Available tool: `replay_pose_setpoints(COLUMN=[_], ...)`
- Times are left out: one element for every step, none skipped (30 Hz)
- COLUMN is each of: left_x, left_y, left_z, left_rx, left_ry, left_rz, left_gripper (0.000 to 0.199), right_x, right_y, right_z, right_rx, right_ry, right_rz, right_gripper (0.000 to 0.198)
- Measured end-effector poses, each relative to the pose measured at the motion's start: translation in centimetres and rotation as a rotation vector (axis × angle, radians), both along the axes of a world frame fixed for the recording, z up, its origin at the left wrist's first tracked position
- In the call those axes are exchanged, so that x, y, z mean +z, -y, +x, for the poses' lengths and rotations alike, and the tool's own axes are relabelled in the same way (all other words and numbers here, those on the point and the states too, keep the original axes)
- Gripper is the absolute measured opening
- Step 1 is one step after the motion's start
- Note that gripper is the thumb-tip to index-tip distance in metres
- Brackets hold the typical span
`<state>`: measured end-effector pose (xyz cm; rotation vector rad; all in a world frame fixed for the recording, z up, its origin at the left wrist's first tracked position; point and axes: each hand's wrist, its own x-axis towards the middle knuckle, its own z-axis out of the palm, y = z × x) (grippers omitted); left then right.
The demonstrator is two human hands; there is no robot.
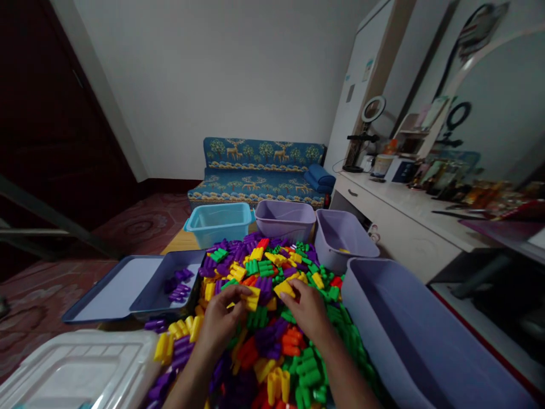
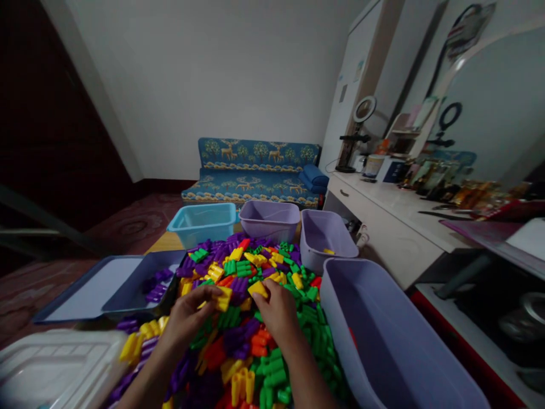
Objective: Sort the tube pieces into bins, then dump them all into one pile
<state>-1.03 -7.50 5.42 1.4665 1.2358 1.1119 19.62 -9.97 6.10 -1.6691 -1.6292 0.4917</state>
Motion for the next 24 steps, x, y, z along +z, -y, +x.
replay_pose_setpoints(left_x=[-0.3,-0.5,-0.6,-0.6,-0.5,-0.4,-0.3,-0.2,-0.2,-0.2,-0.2,-0.3,-0.4,-0.4,-0.5,-0.5,-0.4,-0.4,-0.3,-0.2,-0.2,-0.1,-0.2,-0.2], left_y=[-0.1,-0.1,-0.1,-0.1,-0.1,-0.1,-0.1,0.0,0.0,0.0,0.0,0.0,-0.1,-0.1,-0.1,-0.1,-0.1,-0.1,0.0,0.0,0.0,-0.1,-0.1,-0.2], left_z=[0.5,0.9,1.1,1.3,1.5,1.6,1.6,1.7,1.7,1.7,1.7,1.6,1.6,1.5,1.5,1.6,1.6,1.7,1.8,2.0,2.1,2.1,2.2,2.2], left_rx=[-0.002,-0.005,-0.011,-0.019,-0.026,-0.033,-0.035,-0.034,-0.030,-0.024,-0.016,-0.005,0.003,0.008,0.010,0.002,-0.019,-0.046,-0.073,-0.094,-0.109,-0.118,-0.120,-0.116], left_ry=[0.018,0.035,0.053,0.075,0.101,0.129,0.155,0.174,0.182,0.181,0.174,0.167,0.159,0.154,0.150,0.144,0.127,0.096,0.053,0.001,-0.053,-0.101,-0.135,-0.155], left_rz=[-0.012,-0.023,-0.034,-0.042,-0.049,-0.054,-0.056,-0.053,-0.043,-0.027,-0.009,0.009,0.023,0.030,0.030,0.028,0.029,0.041,0.068,0.109,0.159,0.207,0.247,0.275], left_gripper=[0.022,0.023,0.023,0.024,0.024,0.025,0.026,0.026,0.026,0.026,0.025,0.025,0.025,0.025,0.026,0.027,0.029,0.032,0.035,0.037,0.040,0.042,0.042,0.039], right_x=[0.7,1.3,1.8,2.2,2.4,2.5,2.4,2.1,1.7,1.3,0.9,0.5,0.1,-0.2,-0.4,-0.6,-0.6,-0.6,-0.5,-0.4,-0.1,0.1,0.4,0.7], right_y=[0.1,0.1,0.1,0.0,-0.2,-0.4,-0.6,-0.9,-1.1,-1.3,-1.4,-1.5,-1.6,-1.6,-1.6,-1.6,-1.6,-1.6,-1.5,-1.4,-1.2,-1.1,-1.0,-0.9], right_z=[0.0,-0.1,-0.2,-0.4,-0.6,-0.9,-1.2,-1.6,-1.9,-2.2,-2.5,-2.7,-2.9,-3.0,-3.1,-3.2,-3.2,-3.3,-3.4,-3.4,-3.4,-3.4,-3.2,-3.0], right_rx=[0.006,0.016,0.033,0.062,0.101,0.145,0.186,0.219,0.238,0.240,0.233,0.226,0.224,0.225,0.226,0.225,0.222,0.214,0.202,0.191,0.187,0.195,0.212,0.237], right_ry=[-0.081,-0.167,-0.250,-0.320,-0.375,-0.413,-0.443,-0.471,-0.501,-0.533,-0.567,-0.599,-0.625,-0.642,-0.648,-0.639,-0.615,-0.576,-0.525,-0.466,-0.403,-0.341,-0.285,-0.237], right_rz=[0.013,0.031,0.052,0.072,0.087,0.094,0.088,0.068,0.040,0.010,-0.017,-0.041,-0.064,-0.085,-0.099,-0.105,-0.099,-0.079,-0.049,-0.015,0.015,0.036,0.045,0.040], right_gripper=[0.016,0.018,0.021,0.023,0.024,0.024,0.024,0.025,0.026,0.029,0.032,0.035,0.037,0.039,0.038,0.037,0.035,0.033,0.032,0.031,0.030,0.031,0.032,0.034])
